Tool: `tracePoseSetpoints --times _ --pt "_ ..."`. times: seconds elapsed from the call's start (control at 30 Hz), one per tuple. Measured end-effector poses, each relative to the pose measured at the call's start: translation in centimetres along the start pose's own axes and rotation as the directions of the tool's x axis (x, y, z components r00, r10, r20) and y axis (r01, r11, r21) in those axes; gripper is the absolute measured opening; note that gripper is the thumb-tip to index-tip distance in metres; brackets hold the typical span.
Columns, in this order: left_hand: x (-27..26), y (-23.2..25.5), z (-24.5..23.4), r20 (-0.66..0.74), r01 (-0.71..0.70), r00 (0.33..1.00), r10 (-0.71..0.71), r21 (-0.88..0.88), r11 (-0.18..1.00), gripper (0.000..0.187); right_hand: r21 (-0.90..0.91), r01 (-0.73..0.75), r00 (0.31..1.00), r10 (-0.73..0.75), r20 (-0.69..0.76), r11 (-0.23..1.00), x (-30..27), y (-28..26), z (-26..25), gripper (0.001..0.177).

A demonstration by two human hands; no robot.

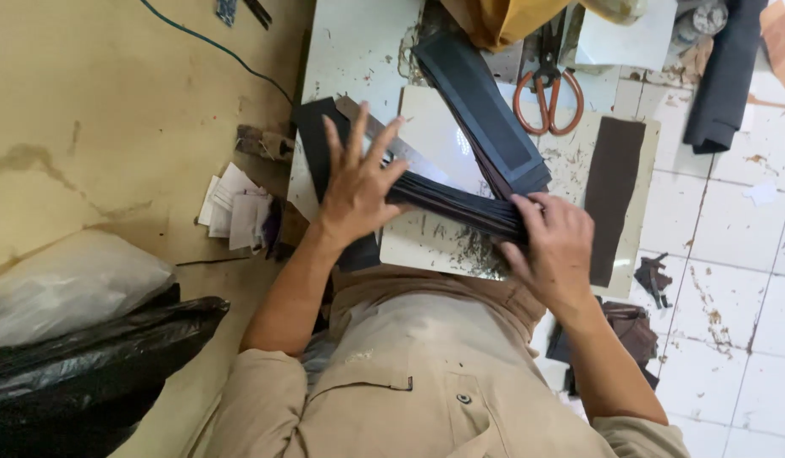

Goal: Sorting and measuring leather strips on a workbench.

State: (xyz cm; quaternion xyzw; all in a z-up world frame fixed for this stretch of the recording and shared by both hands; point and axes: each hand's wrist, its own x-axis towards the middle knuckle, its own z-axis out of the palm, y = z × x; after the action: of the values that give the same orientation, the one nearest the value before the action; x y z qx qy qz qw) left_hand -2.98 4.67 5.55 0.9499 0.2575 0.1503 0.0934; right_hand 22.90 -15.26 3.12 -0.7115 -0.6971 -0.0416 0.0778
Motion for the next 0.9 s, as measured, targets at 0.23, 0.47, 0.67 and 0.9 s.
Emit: tracePoseSetpoints --times 0.23,0.47,0.67,0.9 --pt "-2.5 -3.2 3.2 -0.034 0.133 0.984 -0.175 -0.507 0.851 0.073 0.592 -0.148 0.956 0.268 -0.120 0.792 -2.8 1.1 -0.6 0.069" --pt "-1.7 -2.2 4.0 -0.058 0.055 0.992 -0.113 -0.606 0.794 0.065 0.705 -0.020 0.965 0.198 -0.171 0.709 -1.2 0.7 -0.6 0.066" --pt "-2.9 -3.5 4.3 -0.049 0.067 0.992 -0.115 -0.570 0.819 0.064 0.581 -0.114 0.990 0.138 0.004 0.806 -3.9 3.4 -1.9 0.046" --pt "-2.0 -2.3 3.0 -0.074 0.029 0.994 -0.078 -0.517 0.855 0.068 0.455 -0.104 0.989 0.142 -0.051 0.884 -4.3 4.1 -0.6 0.035"
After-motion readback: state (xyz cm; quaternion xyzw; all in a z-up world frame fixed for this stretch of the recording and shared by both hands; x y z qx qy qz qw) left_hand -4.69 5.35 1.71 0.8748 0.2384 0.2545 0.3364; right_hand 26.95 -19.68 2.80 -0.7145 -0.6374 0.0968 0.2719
